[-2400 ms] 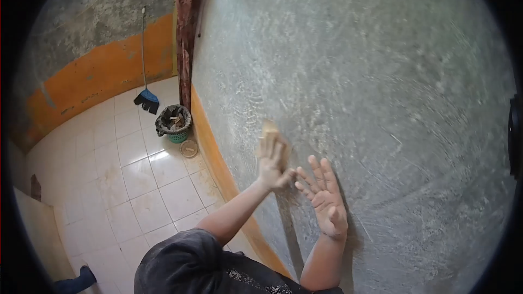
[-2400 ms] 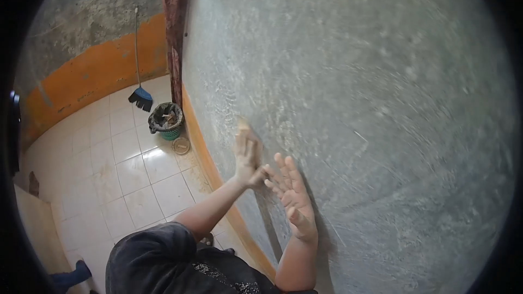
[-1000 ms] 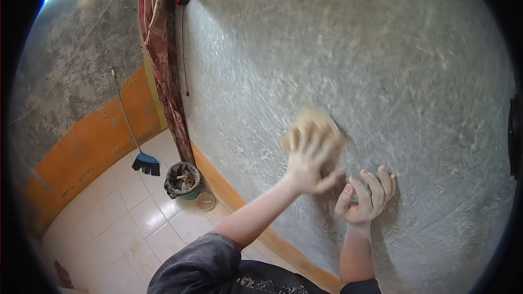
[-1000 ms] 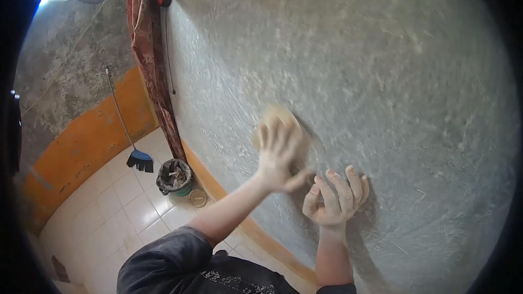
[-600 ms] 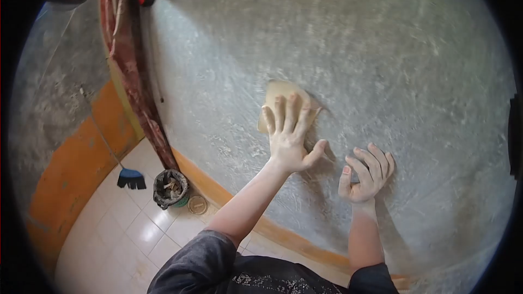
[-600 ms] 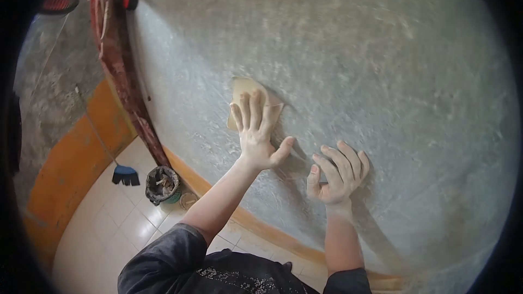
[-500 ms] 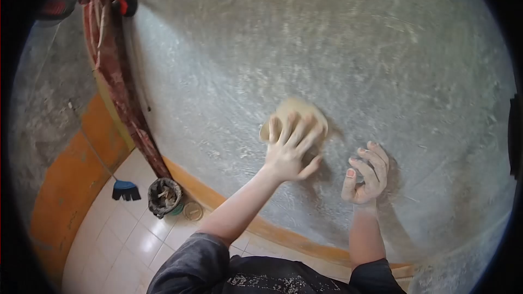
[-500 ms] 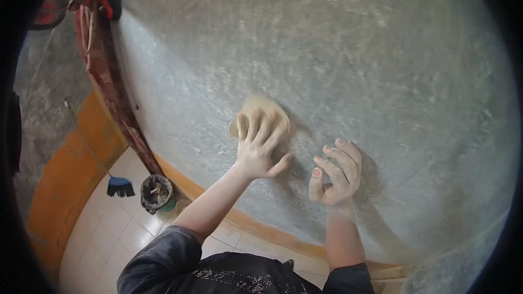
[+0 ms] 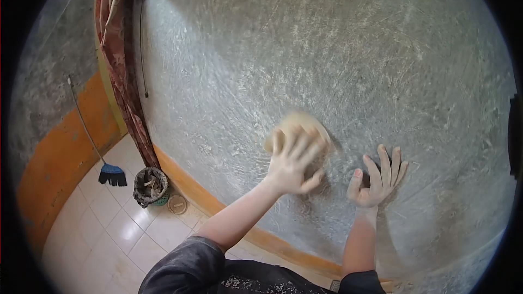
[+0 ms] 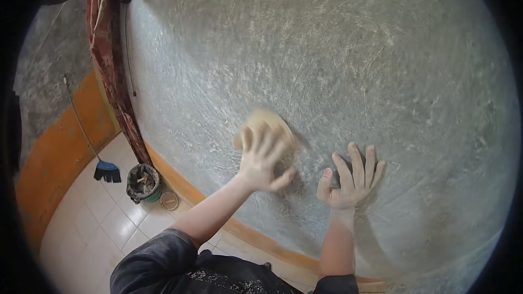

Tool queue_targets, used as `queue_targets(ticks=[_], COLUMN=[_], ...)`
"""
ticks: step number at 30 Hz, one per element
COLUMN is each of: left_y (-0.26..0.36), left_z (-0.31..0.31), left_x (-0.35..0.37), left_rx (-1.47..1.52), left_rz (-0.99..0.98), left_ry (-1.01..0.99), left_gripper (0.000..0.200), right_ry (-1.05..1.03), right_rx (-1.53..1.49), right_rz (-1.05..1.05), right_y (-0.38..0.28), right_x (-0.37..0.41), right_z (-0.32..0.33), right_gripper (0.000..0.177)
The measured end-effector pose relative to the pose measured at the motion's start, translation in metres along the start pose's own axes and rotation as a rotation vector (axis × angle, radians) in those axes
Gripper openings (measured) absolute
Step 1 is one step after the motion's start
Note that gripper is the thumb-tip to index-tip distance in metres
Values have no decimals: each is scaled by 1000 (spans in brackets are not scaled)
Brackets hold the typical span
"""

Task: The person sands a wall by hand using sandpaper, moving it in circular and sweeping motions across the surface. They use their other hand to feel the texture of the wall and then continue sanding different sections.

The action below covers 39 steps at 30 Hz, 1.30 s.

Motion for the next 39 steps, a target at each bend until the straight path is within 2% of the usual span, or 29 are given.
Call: queue_targets(ticks=[1,4,6,8,11,14,17,20,22,24,27,28,29,31,34,37,39], left_y=[14,-20,-49,-60,-34,34,75,44,18,-6,18,40,61,93,107,60,-2], left_z=[-11,-48,-49,-31,-7,-16,-44,-98,-79,-56,-23,-20,-24,-63,-80,-77,-79], left_x=[12,76,88,64,-1,-19,24,100,90,69,13,-6,-13,9,61,87,98], left_rx=[-70,-98,59,163,114,78,-3,64,299,483,533,361,302,55,47,321,493], left_rz=[-103,28,247,397,479,260,129,410,869,961,1103,998,979,623,377,963,909], left_ry=[-83,-110,72,206,355,226,3,181,218,374,325,298,227,112,-21,49,348], left_gripper=[91,88,89,88,89,91,93,88,80,74,73,73,79,85,85,79,76], right_ry=[-1,21,29,39,77,129,132,145,185,206,224,233,233,226,256,227,222], right_rx=[-24,-88,-120,-153,-232,-374,-487,-614,-666,-711,-768,-785,-791,-806,-819,-793,-746], right_rz=[3,31,63,50,60,90,150,197,205,206,201,201,196,192,163,211,195], right_y=[1,5,4,4,6,10,11,16,18,18,19,19,20,19,20,18,11], right_x=[3,10,14,14,15,22,23,30,31,31,31,31,30,30,30,34,29], right_z=[1,0,1,3,6,8,16,13,13,13,14,13,14,16,15,11,9], right_gripper=[23,19,19,19,19,18,16,16,17,17,17,17,17,17,13,15,14])
Point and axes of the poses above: each hand's wrist, its own x-axis away from the middle knuckle, its own z-axis out of the back of the hand, y = z × x, the point moved 3 cm from there along -x, towards the middle knuckle, and after that the axes turned 12 degrees about -y, right-handed, at the moved point
